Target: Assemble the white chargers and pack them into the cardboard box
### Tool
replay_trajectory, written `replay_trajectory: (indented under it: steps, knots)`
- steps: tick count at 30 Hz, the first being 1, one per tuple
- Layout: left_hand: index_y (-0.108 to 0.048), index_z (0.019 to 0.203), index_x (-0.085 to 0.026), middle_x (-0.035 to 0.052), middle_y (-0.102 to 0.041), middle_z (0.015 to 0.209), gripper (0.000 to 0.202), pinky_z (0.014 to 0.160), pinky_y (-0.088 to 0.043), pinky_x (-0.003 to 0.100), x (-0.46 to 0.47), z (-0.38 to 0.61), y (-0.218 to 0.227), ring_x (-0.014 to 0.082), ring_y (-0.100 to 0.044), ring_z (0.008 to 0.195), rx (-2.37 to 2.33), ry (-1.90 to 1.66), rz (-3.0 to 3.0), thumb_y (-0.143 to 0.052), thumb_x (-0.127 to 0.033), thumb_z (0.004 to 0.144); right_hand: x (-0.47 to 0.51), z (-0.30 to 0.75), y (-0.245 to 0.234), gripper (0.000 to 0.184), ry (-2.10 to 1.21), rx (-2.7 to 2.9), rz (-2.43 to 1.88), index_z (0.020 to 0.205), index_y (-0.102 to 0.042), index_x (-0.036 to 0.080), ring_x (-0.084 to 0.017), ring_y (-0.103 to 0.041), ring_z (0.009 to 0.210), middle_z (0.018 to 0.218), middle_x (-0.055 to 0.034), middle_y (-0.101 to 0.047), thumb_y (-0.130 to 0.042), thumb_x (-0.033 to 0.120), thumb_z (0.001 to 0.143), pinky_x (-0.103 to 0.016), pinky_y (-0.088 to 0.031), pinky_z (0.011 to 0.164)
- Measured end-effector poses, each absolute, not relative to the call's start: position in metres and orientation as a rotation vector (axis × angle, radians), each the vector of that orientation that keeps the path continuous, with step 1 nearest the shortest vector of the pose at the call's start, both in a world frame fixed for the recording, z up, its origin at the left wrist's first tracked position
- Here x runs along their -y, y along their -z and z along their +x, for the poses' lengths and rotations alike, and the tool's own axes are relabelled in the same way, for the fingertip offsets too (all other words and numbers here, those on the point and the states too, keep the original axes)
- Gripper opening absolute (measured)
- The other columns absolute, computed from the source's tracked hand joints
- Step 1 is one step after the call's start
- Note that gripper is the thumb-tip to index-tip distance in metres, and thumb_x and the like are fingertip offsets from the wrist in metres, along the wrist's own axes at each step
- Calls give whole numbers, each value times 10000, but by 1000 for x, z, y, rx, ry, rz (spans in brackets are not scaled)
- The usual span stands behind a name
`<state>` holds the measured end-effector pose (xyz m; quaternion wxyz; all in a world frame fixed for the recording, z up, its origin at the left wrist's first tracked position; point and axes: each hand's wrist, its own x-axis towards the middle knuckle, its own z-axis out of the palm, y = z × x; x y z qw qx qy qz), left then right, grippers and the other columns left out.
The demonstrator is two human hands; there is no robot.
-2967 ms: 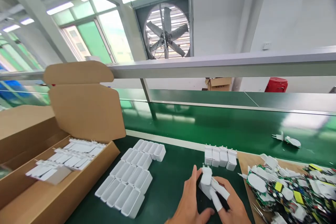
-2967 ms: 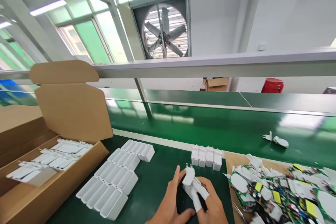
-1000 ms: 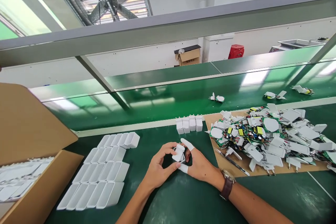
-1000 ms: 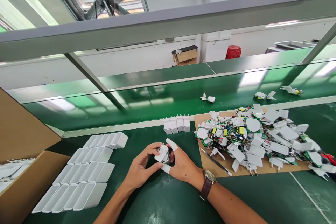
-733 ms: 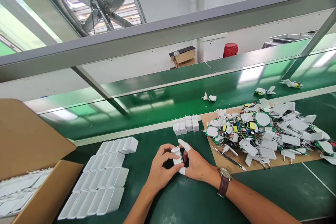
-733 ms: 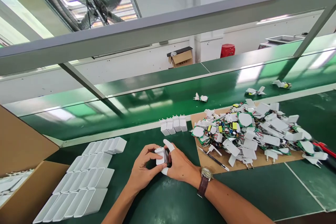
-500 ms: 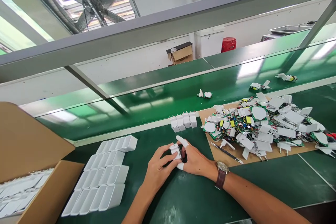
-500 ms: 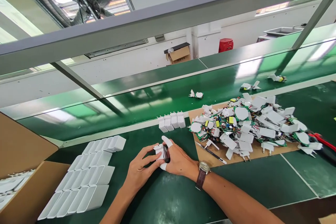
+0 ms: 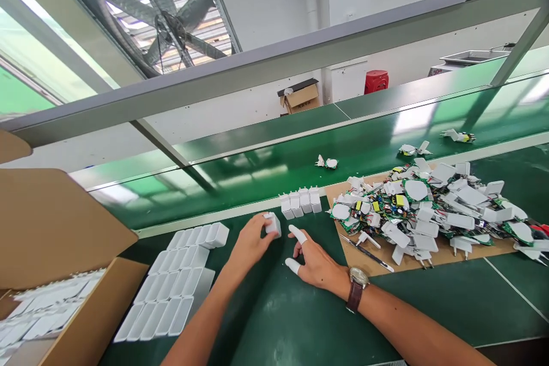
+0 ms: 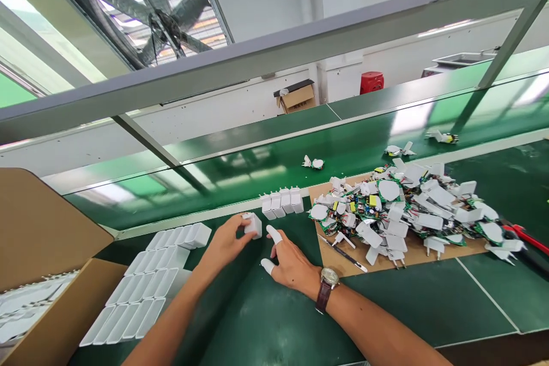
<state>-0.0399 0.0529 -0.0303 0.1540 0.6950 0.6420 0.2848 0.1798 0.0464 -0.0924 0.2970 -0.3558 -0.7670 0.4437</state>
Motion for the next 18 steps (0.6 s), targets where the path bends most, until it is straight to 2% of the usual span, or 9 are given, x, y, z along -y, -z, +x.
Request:
replay_trajectory:
  steps: [4, 6, 10, 13, 16, 18]
  knots:
    - [-673, 918, -200, 107, -741, 1111, 194, 883, -635, 451, -93, -48, 31, 273, -746, 935, -1856, -859, 1946, -680, -341, 786, -46, 182, 88, 760, -1141, 2088, -924, 1565, -309, 231, -184, -600, 883, 1187, -78, -586, -638, 197, 881, -408, -530, 898]
    - [-676, 924, -196, 101, -742, 1088, 195, 862, -647, 433, -102, -44, 36, 267, -747, 944, -1845, -882, 1955, -670, -339, 792, -46, 183, 86, 731, -1116, 2109, -916, 1550, -338, 223, -188, -597, 884, 1177, -80, -586, -630, 186, 881, -408, -531, 901]
    - [-703, 1010, -200, 113, -714, 1248, 232, 889, -649, 408, -102, -37, 43, 260, -729, 1083, -1812, -898, 1998, -640, -313, 818, -46, 184, 85, 671, -1049, 2176, -887, 1531, -372, 203, -211, -594, 899, 1115, -79, -583, -589, 169, 898, -433, -533, 897]
    - [-721, 1105, -227, 103, -672, 1370, 305, 866, -654, 379, -96, -53, 32, 249, -722, 1118, -1824, -872, 2030, -638, -358, 842, -46, 186, 84, 616, -1025, 2209, -881, 1505, -410, 214, -209, -582, 866, 1082, -71, -581, -560, 165, 909, -424, -540, 860]
    - [-705, 1174, -245, 101, -658, 1396, 379, 943, -621, 432, -87, -93, 7, 278, -681, 1193, -1967, -872, 2037, -613, -453, 872, -47, 187, 85, 580, -1025, 2206, -858, 1494, -423, 221, -204, -579, 854, 1094, -73, -583, -535, 170, 927, -413, -545, 846]
    - [-728, 1077, -230, 121, -663, 1379, 373, 1072, -531, 526, -78, -124, -9, 336, -610, 1285, -2116, -855, 2030, -633, -510, 850, -47, 187, 87, 564, -1010, 2208, -846, 1494, -421, 223, -210, -582, 866, 1106, -77, -581, -517, 177, 940, -414, -548, 840]
